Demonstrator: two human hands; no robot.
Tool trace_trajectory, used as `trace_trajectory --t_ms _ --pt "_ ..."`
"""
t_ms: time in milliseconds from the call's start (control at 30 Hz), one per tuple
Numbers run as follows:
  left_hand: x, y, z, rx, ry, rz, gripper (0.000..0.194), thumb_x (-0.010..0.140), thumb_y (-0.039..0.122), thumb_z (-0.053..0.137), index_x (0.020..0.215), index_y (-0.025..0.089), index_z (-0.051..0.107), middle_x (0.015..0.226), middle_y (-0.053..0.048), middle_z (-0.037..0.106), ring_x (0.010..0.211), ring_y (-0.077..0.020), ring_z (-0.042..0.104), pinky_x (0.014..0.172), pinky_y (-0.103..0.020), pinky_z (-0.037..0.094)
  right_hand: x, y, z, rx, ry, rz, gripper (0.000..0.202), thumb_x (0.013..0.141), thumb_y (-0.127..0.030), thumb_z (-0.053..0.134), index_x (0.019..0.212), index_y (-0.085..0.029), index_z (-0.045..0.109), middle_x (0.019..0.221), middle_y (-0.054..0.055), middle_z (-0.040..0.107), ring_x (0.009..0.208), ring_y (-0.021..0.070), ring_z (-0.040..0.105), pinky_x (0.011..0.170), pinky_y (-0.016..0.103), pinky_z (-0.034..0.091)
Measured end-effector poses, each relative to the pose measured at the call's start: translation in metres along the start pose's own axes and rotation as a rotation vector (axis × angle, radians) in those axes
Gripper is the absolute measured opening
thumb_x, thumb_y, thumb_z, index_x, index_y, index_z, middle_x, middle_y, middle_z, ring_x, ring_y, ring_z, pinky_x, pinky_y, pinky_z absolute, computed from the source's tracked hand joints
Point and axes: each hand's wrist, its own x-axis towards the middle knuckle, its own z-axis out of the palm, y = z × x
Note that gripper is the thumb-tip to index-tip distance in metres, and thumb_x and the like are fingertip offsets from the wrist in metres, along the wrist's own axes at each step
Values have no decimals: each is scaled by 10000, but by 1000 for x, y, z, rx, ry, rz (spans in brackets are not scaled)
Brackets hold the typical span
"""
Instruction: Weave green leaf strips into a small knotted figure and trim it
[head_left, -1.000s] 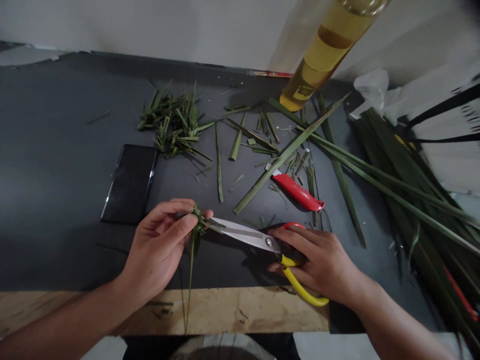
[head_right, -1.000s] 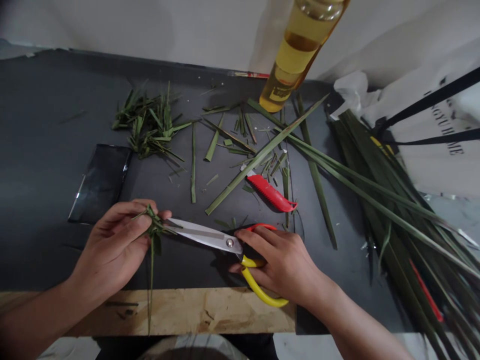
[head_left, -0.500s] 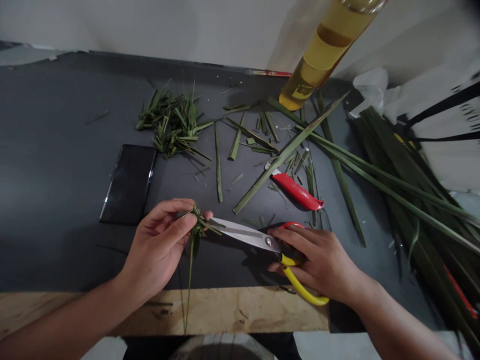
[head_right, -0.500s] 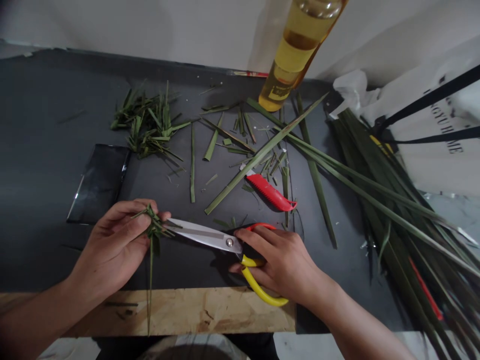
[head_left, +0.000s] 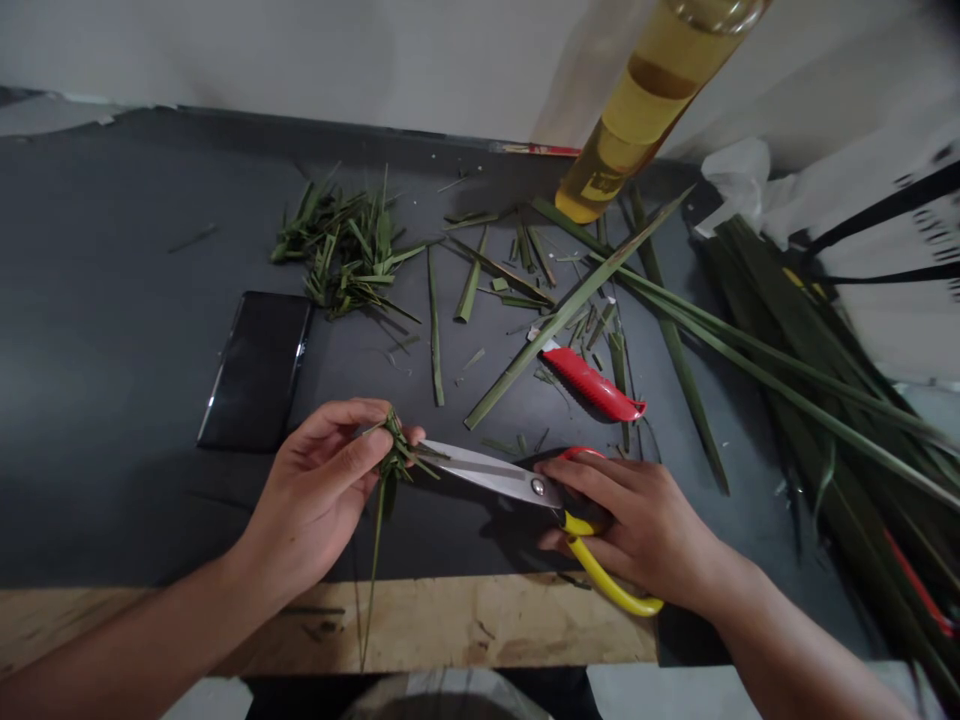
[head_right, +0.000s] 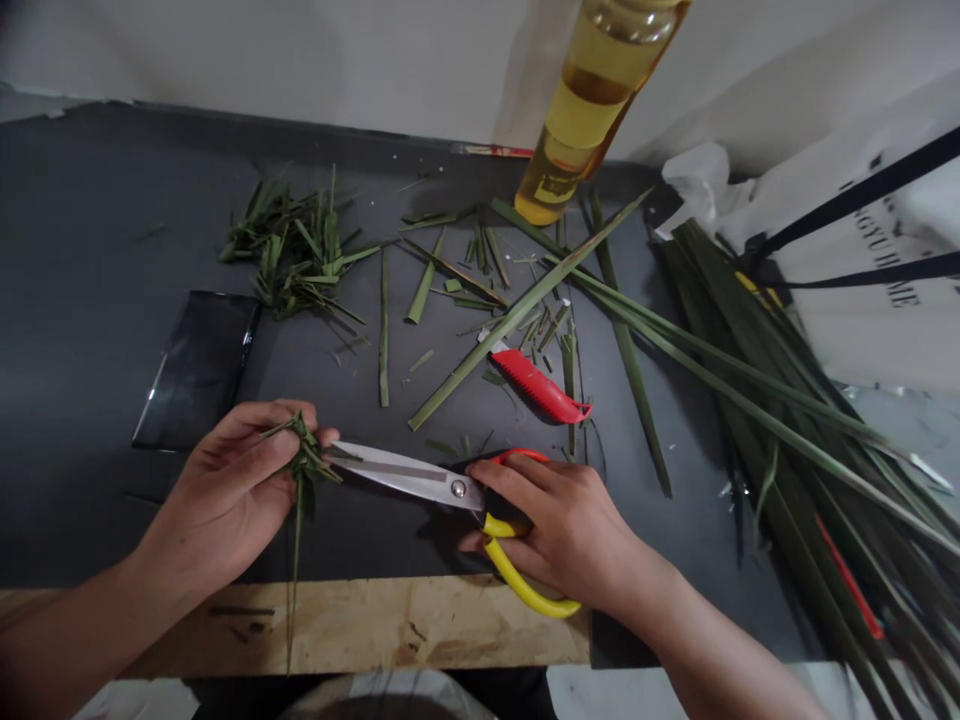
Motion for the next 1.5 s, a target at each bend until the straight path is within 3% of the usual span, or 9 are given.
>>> trace_trajectory --t_ms 133,400,633,867,1500 --pt "1 1 -1 -16 -41 -76 273 598 341 1053 773 297 849 739 49 783 760 -145 808 652 -146 632 -2 0 -2 33 -38 10 467 1074 -627 518 1274 -220 631 1027 81 807 801 194 779 658 300 544" --pt "1 4 2 -39 4 -173 319 539 335 1072 747 272 840 747 37 788 711 -133 786 576 -128 608 -2 1 -2 69 -52 30 472 1062 -624 551 1271 -216 661 1049 99 808 809 196 777 654 303 549" --pt "2 6 2 -64 7 -214 336 529 325 1075 755 256 837 778 31 785 713 -131 780 599 -141 623 -3 2 -3 79 -66 33 499 1058 -642 541 1280 -211 660 1048 99 804 814 197 775 655 300 552" --pt "1 7 2 -91 -7 -213 337 522 298 1081 730 234 824 819 29 796 718 -123 781 644 -139 637 2 1 -8 88 -76 8 505 1063 -638 537 1251 -185 661 1003 94 800 736 170 747 618 286 531" --pt "3 6 1 -42 -12 -185 324 551 325 1071 763 248 838 811 20 791 756 -143 796 631 -139 629 -4 0 -7 159 -97 55 495 1036 -608 615 1294 -192 683 1064 121 800 763 170 752 640 263 563"
